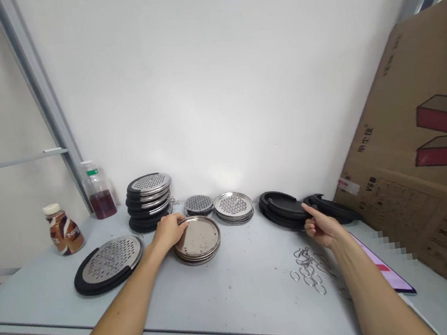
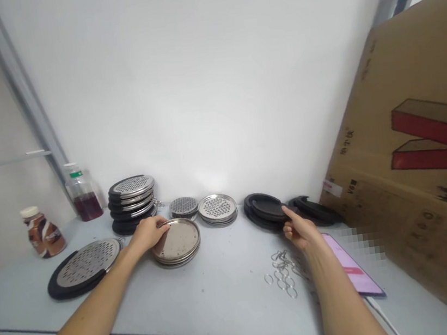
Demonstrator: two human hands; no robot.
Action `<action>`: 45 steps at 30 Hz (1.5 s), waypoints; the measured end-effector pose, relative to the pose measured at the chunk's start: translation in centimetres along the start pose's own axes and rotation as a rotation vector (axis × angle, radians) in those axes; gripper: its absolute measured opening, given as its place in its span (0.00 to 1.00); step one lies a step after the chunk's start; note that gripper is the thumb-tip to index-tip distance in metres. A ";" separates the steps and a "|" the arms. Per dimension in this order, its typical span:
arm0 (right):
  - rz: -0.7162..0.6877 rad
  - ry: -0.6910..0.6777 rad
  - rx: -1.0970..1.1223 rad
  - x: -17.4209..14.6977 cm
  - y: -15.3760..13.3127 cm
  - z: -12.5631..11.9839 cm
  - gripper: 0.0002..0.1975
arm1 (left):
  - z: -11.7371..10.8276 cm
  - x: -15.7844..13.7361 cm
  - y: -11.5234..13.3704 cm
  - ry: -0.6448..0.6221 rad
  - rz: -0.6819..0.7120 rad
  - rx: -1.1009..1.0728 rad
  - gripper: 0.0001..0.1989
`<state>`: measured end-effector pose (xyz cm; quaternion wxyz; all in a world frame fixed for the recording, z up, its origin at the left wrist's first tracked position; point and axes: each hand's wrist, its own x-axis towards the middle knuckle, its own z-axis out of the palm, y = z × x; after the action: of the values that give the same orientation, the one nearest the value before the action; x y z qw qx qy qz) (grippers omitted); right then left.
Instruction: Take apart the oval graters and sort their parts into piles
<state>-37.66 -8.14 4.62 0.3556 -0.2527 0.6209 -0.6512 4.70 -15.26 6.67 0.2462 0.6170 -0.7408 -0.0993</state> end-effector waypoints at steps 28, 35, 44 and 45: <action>-0.758 -0.476 -0.582 -8.3 1.2 6.6 0.21 | -0.5 -2.0 0.9 0.218 -0.023 -0.181 0.10; -0.738 -0.873 -0.618 -13.1 3.0 9.6 0.34 | -0.1 -1.7 0.7 0.146 0.017 -0.212 0.11; -0.764 -1.034 -0.635 -13.2 3.5 9.8 0.27 | -0.2 -1.8 0.3 0.140 0.121 -0.164 0.19; -0.769 -1.039 -0.637 -13.3 3.6 9.9 0.29 | -0.6 -1.9 0.4 0.176 0.126 -0.166 0.20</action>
<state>-21.27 -3.95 3.59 0.2598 -0.8220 0.3985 -0.3132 4.88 -13.30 6.88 0.3663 0.5531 -0.7428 -0.0904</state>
